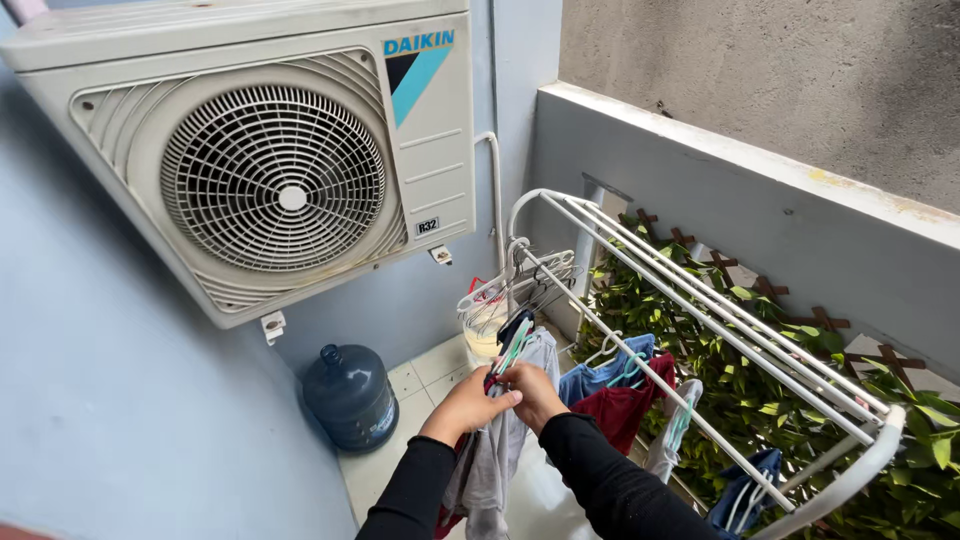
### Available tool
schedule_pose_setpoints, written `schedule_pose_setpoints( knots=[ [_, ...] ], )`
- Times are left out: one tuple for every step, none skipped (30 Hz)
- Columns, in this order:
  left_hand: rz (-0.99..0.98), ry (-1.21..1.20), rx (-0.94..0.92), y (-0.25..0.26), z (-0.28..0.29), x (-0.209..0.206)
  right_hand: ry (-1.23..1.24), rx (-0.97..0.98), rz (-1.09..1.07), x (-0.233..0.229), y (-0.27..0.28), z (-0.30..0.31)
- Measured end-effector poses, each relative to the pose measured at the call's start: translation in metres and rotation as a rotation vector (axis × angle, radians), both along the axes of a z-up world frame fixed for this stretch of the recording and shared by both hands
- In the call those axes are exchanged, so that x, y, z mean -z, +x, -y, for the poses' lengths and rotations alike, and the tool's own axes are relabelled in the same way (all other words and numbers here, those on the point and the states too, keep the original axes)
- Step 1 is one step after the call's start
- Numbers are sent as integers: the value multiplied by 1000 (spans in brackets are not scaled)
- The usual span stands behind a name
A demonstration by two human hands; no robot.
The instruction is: The person takes wet clothes from a laundry basket, places them on hangers, and hangs them on a clothes rack and drying stand on a balcony. The person handles shirts, pants, and shorts one at a time, arranging them to dry.
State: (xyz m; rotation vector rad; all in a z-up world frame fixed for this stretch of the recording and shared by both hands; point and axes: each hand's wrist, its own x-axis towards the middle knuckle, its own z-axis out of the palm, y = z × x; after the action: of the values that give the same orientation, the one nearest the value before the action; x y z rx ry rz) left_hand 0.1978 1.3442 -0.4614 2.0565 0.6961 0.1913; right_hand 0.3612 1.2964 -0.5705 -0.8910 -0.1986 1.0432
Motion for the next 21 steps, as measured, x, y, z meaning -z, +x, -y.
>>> schedule_pose_setpoints(
  knots=[
    [-4,8,4,10,-11,8,-6,21,-4,6,13,-18],
    [-22,21,-7,19,-17,19,-30,41,-14,18,22,-22],
    [-39,34,-17,28,-23,29,-49,45,-36,32,28,-22],
    [-47,66,-30,44,-39,31,-51,46,-50,40,38,-32],
    [-44,30,-27,59,-53,33,-52,47,-65,45,51,-43],
    [-50,-20,-23,68,-58,40,-59,45,-88,56,60,-44],
    [-58,-69,-19,77,-63,48,-66,43,-111,67,69,-45],
    [-84,-44,-8,91,-73,52,-62,41,-126,73,84,-54],
    [-110,-18,2,103,-80,58,-79,60,-137,80,97,-63],
    [-139,4,14,115,-85,66,-99,80,-150,89,107,-67],
    [-164,-8,10,127,-90,76,-119,100,-164,97,119,-69],
    [-191,-18,7,139,-96,86,-163,127,-170,106,130,-73],
    [-218,-29,4,150,-102,98,-206,153,-176,114,142,-75],
    [-201,-21,9,159,-106,111,-255,179,-187,123,150,-75],
    [-184,-12,15,169,-110,125,-254,183,-193,132,160,-74],
    [-168,-4,20,177,-114,139,-254,187,-200,140,170,-73],
    [-191,3,28,183,-117,154,-254,191,-207,148,177,-72],
    [-212,12,35,191,-120,168,-263,207,-200,154,186,-73],
    [-233,22,42,198,-123,180,-271,224,-193,160,194,-74],
    [-214,22,42,205,-126,192,-280,240,-184,164,203,-75],
    [-194,22,42,213,-129,203,-275,241,-166,169,209,-75]
  ],
)
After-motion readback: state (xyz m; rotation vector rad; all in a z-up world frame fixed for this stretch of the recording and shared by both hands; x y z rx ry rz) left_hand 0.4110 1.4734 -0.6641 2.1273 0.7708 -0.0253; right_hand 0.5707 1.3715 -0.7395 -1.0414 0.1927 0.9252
